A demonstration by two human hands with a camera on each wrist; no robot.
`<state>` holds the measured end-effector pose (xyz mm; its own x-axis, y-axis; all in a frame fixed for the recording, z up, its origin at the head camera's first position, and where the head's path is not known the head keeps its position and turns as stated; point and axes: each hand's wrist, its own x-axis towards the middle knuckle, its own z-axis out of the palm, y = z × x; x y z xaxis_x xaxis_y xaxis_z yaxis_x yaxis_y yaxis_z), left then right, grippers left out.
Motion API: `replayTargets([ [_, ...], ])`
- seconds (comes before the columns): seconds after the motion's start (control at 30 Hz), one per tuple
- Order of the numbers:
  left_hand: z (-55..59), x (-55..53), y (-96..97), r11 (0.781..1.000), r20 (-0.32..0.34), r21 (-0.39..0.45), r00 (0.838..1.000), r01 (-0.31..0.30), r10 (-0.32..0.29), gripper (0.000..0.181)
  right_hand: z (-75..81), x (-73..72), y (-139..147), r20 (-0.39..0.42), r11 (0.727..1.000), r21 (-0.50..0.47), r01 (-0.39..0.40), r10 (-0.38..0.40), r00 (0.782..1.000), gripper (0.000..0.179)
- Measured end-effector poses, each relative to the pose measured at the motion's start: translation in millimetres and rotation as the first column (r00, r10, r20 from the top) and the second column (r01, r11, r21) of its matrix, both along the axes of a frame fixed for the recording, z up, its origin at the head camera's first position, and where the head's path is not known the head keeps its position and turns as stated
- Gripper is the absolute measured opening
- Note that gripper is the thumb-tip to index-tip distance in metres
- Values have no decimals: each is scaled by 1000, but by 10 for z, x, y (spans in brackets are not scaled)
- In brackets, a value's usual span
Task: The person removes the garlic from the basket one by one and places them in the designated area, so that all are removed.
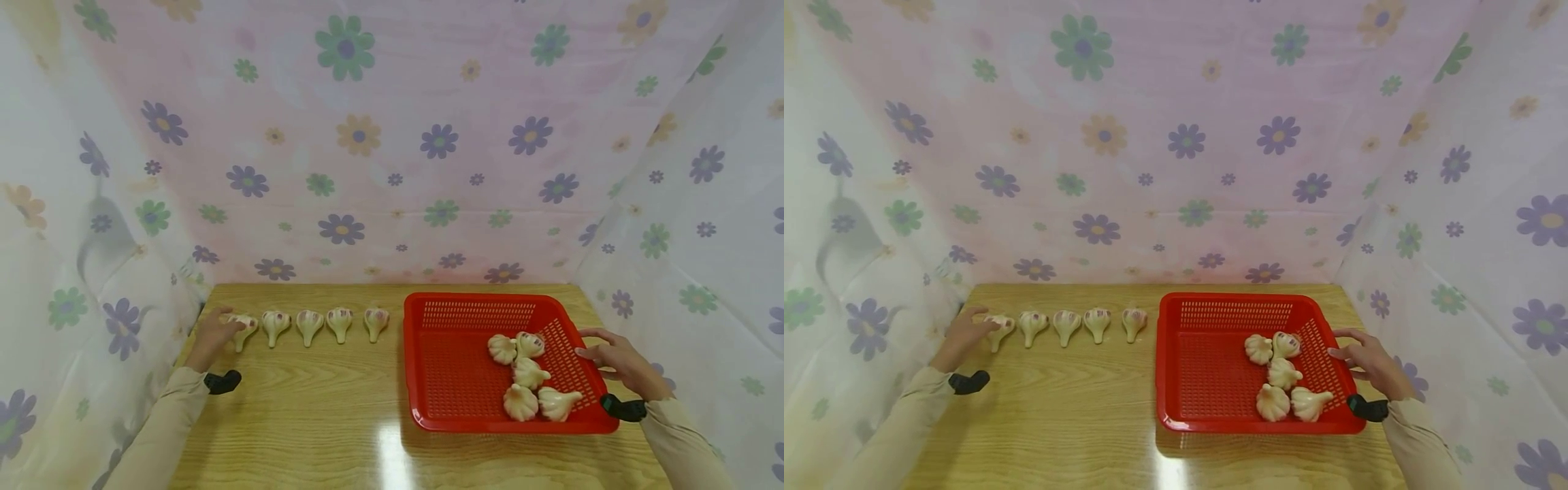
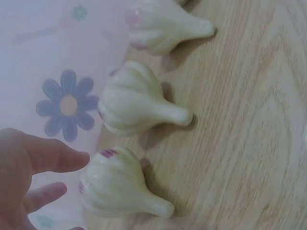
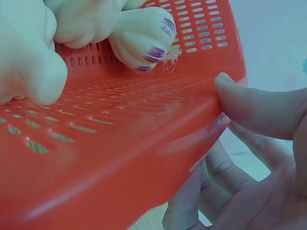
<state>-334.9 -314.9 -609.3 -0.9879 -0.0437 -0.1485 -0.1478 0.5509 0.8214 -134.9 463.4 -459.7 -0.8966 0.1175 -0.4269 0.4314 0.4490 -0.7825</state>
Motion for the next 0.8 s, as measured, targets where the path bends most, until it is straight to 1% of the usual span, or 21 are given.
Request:
replayTargets([
  [0.07, 41, 12, 18, 1000, -20, -8, 1000, 11, -11, 87, 13, 2, -6, -3, 1000, -1, -1, 1, 1000, 70],
  [0.1, 137, 54, 63, 1000, -15, -7, 1000, 25, -25, 85, 19, 3, -9, -5, 1000, -1, -2, 2, 1000, 70],
  [0.17, 359, 159, 198, 999, -17, -7, 999, 34, -34, 78, 28, 3, -12, -10, 1000, -1, -5, 5, 1000, 69],
  [0.2, 520, 235, 285, 998, -8, 4, 998, 57, -57, 75, 31, 3, -12, -11, 1000, -2, -5, 5, 1000, 69],
  [0.23, 655, 308, 375, 997, -6, 14, 997, 75, -75, 71, 32, 2, -11, -10, 1000, -1, -5, 5, 1000, 69],
  [0.3, 1023, 499, 605, 993, 28, 57, 994, 102, -104, 65, 29, 2, -7, -4, 1000, 2, -2, 2, 1000, 69],
  [0.33, 1152, 572, 705, 992, 31, 63, 993, 112, -114, 63, 26, 2, -4, 0, 1000, 3, -1, 1, 1000, 69],
  [0.4, 1401, 702, 882, 983, 53, 93, 985, 157, -162, 62, 17, 1, 4, 7, 1000, 3, 4, -4, 1000, 70],
  [0.47, 1567, 785, 1036, 974, 66, 119, 978, 190, -199, 61, 7, 1, 12, 12, 1000, 3, 5, -5, 1000, 70],
  [0.53, 1643, 830, 1156, 966, 60, 131, 971, 224, -234, 60, -5, 1, 17, 11, 1000, 1, 6, -6, 1000, 70],
  [0.6, 1692, 860, 1270, 957, 49, 141, 964, 253, -262, 57, -14, 0, 20, 9, 1000, -1, 6, -6, 1000, 71],
  [0.7, 1734, 906, 1427, 946, 28, 140, 954, 293, -300, 54, -20, 0, 18, 6, 1000, -5, 7, -7, 1000, 72],
  [0.8, 1782, 961, 1578, 931, 14, 141, 940, 336, -342, 51, -14, 0, 12, 5, 1000, -8, 5, -5, 1000, 72],
])
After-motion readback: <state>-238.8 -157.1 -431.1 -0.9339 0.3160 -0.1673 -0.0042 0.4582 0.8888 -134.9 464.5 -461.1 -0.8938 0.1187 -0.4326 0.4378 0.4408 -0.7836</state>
